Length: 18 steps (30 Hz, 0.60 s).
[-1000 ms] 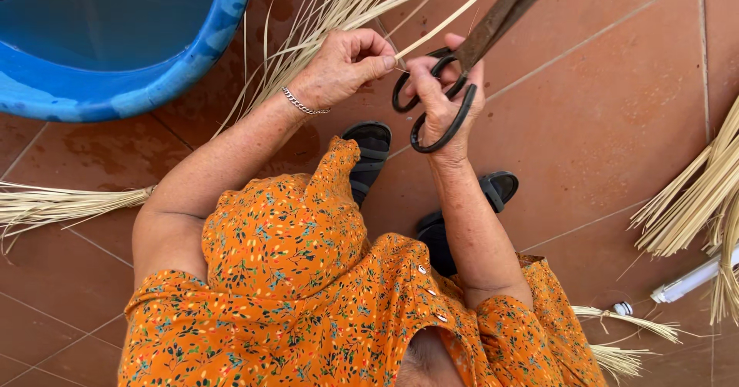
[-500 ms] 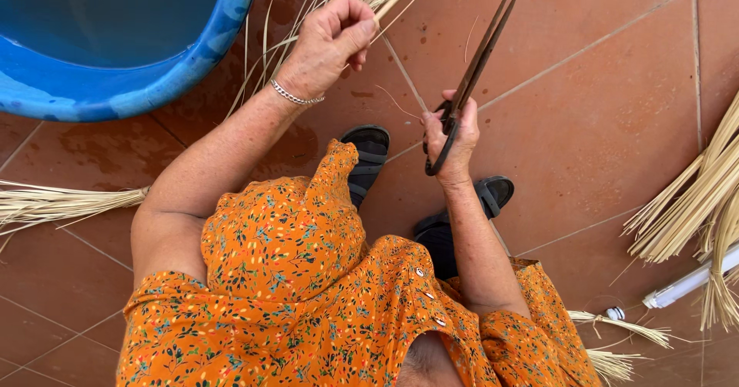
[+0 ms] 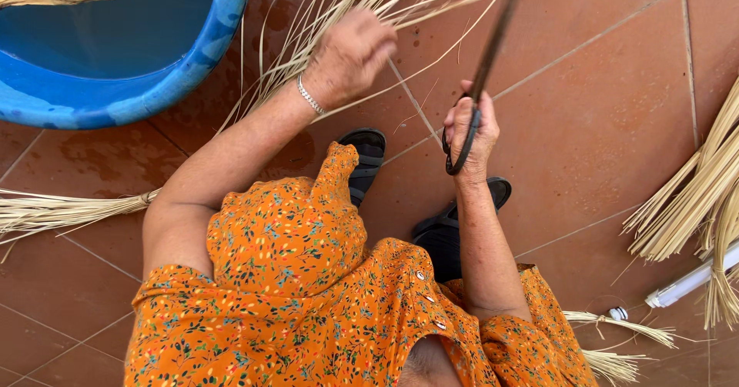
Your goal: The person sits on a tiled floor, soaking dried plant strips in a blue basin of water, then bundles and ties them. They use scissors to trim the ends of the bundles and place the finished units aside.
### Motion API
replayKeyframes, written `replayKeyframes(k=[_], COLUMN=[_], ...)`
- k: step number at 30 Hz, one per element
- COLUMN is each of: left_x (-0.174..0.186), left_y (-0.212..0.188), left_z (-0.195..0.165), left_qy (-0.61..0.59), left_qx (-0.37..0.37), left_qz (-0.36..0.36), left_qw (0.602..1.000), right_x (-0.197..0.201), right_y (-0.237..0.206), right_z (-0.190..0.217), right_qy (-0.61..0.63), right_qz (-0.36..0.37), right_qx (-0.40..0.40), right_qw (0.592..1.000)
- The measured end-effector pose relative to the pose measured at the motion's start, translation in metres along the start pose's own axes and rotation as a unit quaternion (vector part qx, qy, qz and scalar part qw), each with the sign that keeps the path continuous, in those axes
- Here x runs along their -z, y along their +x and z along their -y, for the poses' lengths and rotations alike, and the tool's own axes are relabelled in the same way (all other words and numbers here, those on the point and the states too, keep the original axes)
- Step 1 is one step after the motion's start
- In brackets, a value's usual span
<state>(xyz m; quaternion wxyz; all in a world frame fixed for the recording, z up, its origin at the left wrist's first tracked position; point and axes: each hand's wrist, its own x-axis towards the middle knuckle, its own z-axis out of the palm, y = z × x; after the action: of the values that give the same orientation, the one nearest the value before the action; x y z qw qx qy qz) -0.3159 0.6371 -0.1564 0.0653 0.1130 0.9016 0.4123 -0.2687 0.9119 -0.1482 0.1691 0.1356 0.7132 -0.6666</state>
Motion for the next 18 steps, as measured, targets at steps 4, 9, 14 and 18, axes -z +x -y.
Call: replayKeyframes(k=[4,9,14,18], left_x=[-0.006,-0.016,-0.007,0.002], left_y=[0.018,0.040,0.034,0.027], left_z=[0.031,0.059,0.071,0.073], left_qy=[0.181,0.223,-0.143,-0.246], left_qx=[-0.001,0.052,0.186,0.198], left_qz=[-0.130,-0.058,-0.137,-0.145], left_qw=[0.975,0.972,0.962,0.938], right_x=[-0.007,-0.016,-0.013,-0.014], right_y=[0.005,0.004,-0.004,-0.003], right_z=[0.010,0.014,0.013,0.012], right_qy=[-0.044,-0.063,-0.052,-0.055], right_qz=[0.080,0.060,0.037,0.045], right_qx=[-0.090,-0.211,-0.214,-0.201], right_qw=[0.992,0.974,0.975,0.977])
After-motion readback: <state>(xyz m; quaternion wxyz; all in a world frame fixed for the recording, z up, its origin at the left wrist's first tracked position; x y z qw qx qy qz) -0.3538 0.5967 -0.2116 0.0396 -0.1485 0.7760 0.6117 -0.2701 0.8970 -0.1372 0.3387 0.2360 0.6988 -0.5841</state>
